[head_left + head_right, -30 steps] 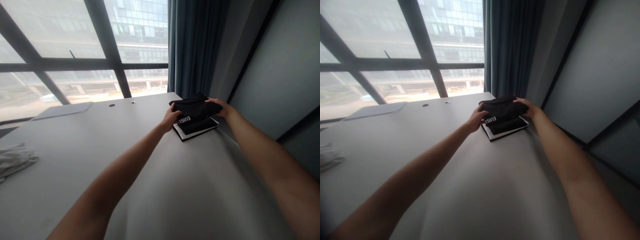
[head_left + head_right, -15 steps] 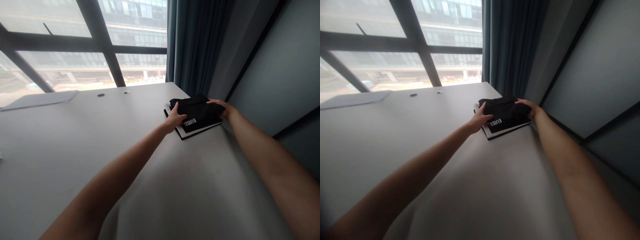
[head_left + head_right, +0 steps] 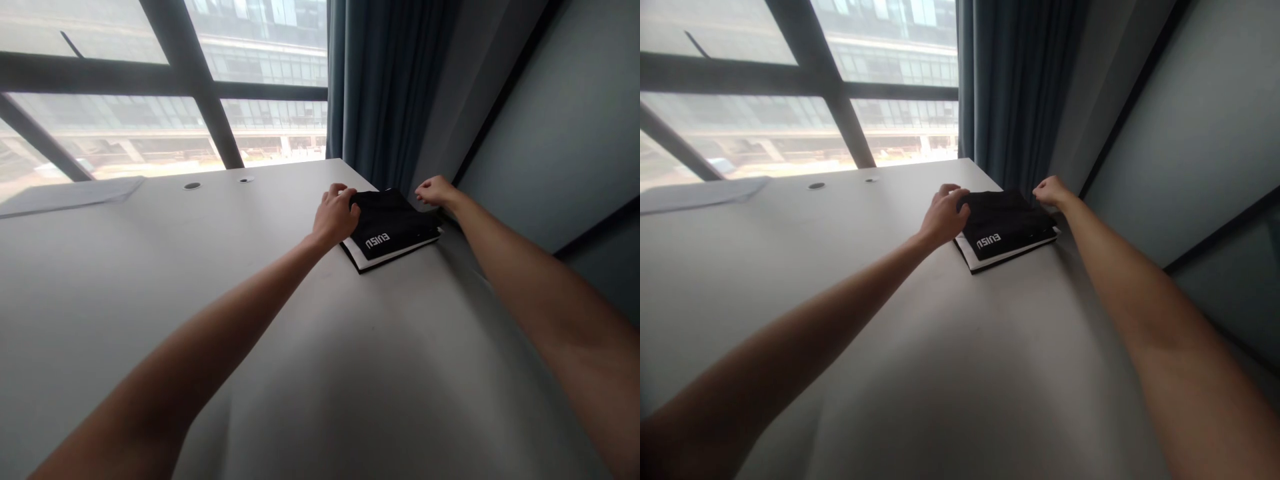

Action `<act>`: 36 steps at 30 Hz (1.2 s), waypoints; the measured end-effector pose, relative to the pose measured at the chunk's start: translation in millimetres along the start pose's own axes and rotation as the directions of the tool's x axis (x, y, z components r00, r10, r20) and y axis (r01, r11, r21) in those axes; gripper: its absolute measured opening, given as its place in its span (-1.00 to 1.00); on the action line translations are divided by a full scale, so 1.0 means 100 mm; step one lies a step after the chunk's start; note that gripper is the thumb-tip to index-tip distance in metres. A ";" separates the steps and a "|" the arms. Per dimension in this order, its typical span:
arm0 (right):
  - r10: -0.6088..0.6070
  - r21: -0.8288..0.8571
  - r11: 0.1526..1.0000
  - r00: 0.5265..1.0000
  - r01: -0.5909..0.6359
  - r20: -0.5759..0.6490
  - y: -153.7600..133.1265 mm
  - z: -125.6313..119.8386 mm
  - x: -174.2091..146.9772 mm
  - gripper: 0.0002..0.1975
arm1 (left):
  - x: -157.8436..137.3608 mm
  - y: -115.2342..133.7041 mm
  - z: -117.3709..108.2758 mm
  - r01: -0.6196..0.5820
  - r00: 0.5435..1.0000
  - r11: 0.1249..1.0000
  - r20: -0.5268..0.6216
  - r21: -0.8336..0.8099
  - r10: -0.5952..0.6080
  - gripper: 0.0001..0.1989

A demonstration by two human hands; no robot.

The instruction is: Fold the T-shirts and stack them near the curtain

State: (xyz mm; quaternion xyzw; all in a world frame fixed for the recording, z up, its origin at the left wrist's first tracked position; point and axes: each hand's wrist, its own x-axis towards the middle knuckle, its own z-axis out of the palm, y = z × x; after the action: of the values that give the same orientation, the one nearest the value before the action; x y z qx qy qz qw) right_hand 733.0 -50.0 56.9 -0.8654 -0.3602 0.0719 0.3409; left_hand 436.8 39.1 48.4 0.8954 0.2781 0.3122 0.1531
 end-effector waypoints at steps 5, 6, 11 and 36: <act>-0.413 -0.188 0.894 0.911 0.406 0.001 -0.36 0.50 -0.02 -0.54 | 0.25 -0.05 0.29 -0.017 0.982 0.987 0.191 0.161 -0.014 -0.45; -0.426 -0.224 0.876 0.903 0.428 0.062 -0.37 0.59 -0.05 -0.49 | 0.27 -0.08 0.35 0.012 0.971 0.984 0.232 0.180 -0.055 -0.41; -0.215 -0.271 0.924 0.953 0.268 0.212 -0.14 0.71 -0.06 -0.38 | 0.28 -0.24 0.48 0.087 0.940 0.983 0.313 0.162 -0.135 -0.31; -0.753 -0.046 0.657 0.658 0.752 0.007 -1.48 1.31 -2.83 -0.51 | -1.49 -1.06 -0.84 0.167 0.953 0.921 0.182 0.351 -0.242 -0.39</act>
State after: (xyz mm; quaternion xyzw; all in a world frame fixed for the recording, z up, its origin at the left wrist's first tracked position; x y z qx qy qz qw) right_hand 392.4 -94.8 18.6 -0.6469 -0.6851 -0.0887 0.3230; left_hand 243.2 43.4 -6.3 0.9033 0.4003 0.1411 0.0624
